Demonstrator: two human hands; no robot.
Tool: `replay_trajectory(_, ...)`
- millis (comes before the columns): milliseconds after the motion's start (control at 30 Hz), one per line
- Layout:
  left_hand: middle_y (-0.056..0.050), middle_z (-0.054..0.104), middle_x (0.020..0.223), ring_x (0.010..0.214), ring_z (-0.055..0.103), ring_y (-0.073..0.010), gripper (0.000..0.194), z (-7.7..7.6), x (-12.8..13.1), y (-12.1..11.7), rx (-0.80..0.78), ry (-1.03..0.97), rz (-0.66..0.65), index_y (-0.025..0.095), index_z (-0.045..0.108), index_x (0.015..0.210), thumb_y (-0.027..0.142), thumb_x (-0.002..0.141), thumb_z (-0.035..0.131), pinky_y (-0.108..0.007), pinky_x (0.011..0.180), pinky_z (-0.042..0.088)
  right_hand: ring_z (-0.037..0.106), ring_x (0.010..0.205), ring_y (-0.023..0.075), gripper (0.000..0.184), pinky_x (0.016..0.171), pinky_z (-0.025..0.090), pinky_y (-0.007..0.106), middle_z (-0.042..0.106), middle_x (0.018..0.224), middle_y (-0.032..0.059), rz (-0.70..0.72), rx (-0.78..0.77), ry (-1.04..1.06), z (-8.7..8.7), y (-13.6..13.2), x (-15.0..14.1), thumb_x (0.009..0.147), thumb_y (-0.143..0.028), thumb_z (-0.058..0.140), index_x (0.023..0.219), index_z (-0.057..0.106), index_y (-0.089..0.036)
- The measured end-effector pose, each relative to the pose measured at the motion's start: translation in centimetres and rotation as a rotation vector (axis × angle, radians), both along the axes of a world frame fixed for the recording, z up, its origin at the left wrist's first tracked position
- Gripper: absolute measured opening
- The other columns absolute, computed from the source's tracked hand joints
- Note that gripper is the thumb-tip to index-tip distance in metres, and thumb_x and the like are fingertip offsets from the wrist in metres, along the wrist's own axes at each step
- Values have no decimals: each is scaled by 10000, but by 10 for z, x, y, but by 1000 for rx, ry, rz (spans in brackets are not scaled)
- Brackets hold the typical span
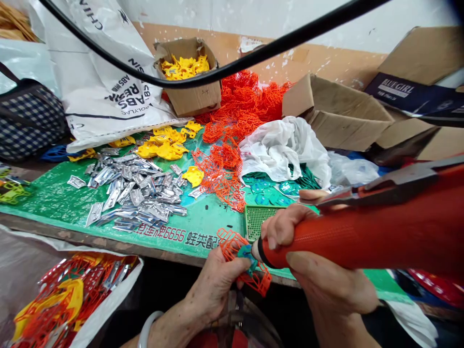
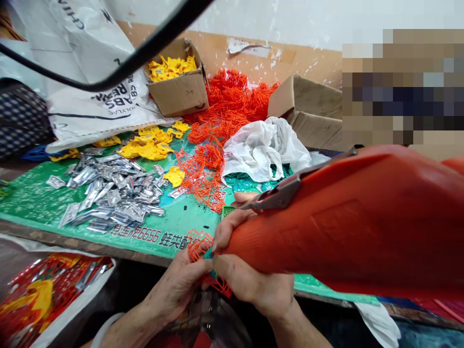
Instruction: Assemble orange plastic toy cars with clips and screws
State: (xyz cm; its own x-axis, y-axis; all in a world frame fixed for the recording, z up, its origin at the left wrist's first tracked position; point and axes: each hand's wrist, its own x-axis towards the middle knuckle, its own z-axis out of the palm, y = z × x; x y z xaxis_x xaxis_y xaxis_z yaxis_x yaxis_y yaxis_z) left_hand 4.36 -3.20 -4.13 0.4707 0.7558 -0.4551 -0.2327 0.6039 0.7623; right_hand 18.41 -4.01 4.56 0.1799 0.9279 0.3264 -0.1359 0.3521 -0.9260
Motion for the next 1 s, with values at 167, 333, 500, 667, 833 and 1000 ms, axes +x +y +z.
replay_trajectory(167, 52, 484, 569, 479, 364, -75, 136, -3, 1, -2, -4, 30, -14, 169, 600, 707, 241, 645, 697, -216, 465, 281, 602, 644, 191, 374, 679, 519, 403, 614, 710, -27, 29, -6, 16, -8, 0, 2, 674, -255, 748, 1009, 583, -284)
replay_trajectory(333, 35, 509, 575, 492, 380, -78, 135, 2, 2, -5, 9, 32, -9, 156, 606, 675, 243, 634, 700, -220, 490, 292, 593, 605, 182, 445, 621, 501, 371, 605, 687, -45, 80, 24, 56, -11, 1, 0, 675, -218, 737, 1069, 548, -303)
replay_trajectory(500, 35, 491, 559, 496, 389, -83, 162, 3, -1, -4, 66, 47, -38, 149, 614, 673, 267, 671, 725, -217, 487, 309, 595, 618, 180, 380, 635, 508, 382, 613, 709, -35, 105, 52, 88, -9, -1, 4, 682, -232, 738, 1027, 589, -286)
replay_trajectory(667, 20, 528, 613, 528, 425, -96, 201, 0, -8, -3, 99, 64, -17, 155, 612, 700, 313, 727, 733, -210, 476, 360, 585, 591, 144, 393, 646, 499, 342, 633, 681, -70, -64, 98, 176, -4, 15, 15, 660, -127, 699, 1000, 606, -300)
replay_trajectory(833, 2, 580, 661, 578, 491, -118, 256, 0, -11, -3, 97, 67, -36, 148, 627, 755, 371, 731, 750, -216, 500, 408, 556, 549, 138, 173, 588, 467, 329, 627, 617, -42, -233, 56, 145, -21, 42, 25, 579, -111, 703, 701, 643, -218)
replay_trajectory(1000, 1, 584, 675, 583, 487, -109, 242, -1, -13, -4, 100, 76, -82, 146, 634, 766, 371, 769, 722, -209, 514, 406, 568, 568, 142, 116, 619, 472, 346, 626, 633, -31, -238, 12, 125, -41, 49, 22, 596, -134, 729, 646, 653, -206)
